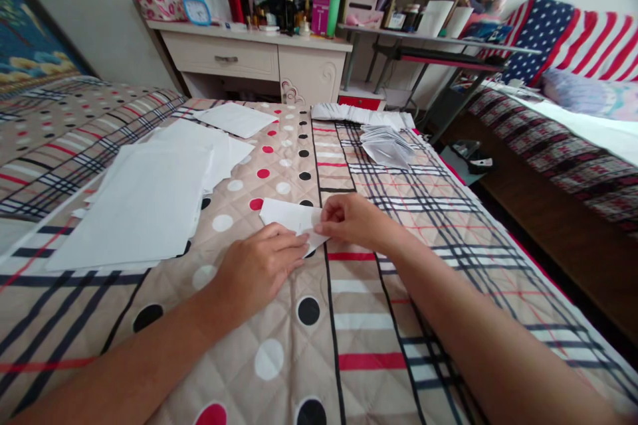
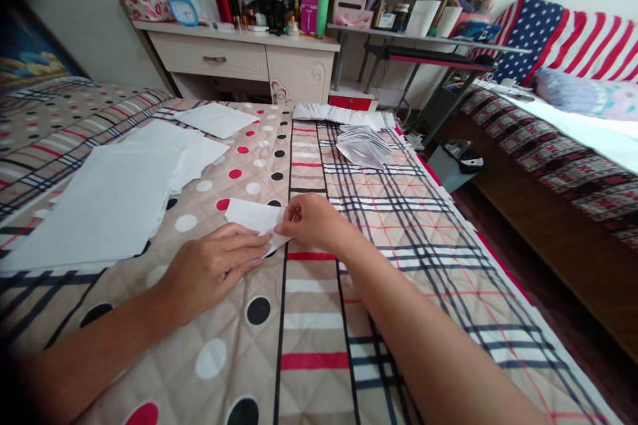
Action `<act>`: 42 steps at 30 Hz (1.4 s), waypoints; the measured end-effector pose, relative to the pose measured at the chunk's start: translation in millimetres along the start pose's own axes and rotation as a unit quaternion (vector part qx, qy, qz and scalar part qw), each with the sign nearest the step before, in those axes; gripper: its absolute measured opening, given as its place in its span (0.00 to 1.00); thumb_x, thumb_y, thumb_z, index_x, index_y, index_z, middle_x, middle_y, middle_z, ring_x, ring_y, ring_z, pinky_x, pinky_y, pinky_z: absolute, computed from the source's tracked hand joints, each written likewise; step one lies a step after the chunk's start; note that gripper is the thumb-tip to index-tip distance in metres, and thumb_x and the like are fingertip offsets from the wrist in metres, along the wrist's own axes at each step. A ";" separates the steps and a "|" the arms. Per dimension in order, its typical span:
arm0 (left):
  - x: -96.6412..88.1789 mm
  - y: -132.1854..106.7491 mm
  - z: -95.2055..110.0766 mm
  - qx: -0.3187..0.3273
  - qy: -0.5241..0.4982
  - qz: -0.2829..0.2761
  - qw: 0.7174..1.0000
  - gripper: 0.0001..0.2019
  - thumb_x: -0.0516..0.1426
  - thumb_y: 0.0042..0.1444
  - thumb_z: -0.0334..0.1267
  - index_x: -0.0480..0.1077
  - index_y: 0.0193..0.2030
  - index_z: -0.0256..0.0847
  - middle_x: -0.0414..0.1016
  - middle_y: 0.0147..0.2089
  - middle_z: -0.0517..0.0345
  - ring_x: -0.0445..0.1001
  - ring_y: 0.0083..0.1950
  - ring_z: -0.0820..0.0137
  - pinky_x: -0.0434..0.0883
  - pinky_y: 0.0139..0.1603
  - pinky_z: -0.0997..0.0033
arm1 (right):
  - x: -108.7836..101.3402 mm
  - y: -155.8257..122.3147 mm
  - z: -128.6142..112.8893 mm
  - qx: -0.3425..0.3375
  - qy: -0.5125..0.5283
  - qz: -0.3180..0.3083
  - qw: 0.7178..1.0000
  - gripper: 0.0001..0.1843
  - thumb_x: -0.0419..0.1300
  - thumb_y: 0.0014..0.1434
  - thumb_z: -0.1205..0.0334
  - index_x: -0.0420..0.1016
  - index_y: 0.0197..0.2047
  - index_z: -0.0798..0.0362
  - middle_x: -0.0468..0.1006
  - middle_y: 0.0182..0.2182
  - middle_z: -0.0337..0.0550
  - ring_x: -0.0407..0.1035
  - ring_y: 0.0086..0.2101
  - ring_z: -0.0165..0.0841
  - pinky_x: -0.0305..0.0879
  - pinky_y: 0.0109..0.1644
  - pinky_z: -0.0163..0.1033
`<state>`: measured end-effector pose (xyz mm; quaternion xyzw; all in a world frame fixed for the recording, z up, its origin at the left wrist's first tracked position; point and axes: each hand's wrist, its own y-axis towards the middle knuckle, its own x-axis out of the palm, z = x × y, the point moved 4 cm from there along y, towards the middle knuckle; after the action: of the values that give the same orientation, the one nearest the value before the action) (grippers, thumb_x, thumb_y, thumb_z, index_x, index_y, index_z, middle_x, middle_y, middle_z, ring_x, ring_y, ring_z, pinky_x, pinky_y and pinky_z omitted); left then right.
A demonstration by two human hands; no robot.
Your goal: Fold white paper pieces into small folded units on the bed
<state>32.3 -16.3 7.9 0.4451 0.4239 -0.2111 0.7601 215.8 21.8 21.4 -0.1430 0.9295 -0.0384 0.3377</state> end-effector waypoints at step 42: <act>4.2 18.3 -47.1 -0.095 -0.124 -0.011 0.988 0.03 0.64 0.54 0.38 0.77 0.31 0.42 0.73 0.38 0.58 0.72 0.42 0.69 0.69 0.46 0.66 | 20.6 2.9 -3.3 -0.038 -0.232 0.236 0.943 0.17 0.68 0.52 0.51 0.79 0.43 0.49 0.77 0.42 0.46 0.69 0.44 0.42 0.61 0.45 0.43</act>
<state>25.9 33.6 2.0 0.3370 0.3494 -0.2318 0.8430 198.0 18.5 10.8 0.0627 0.8332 0.1123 0.5378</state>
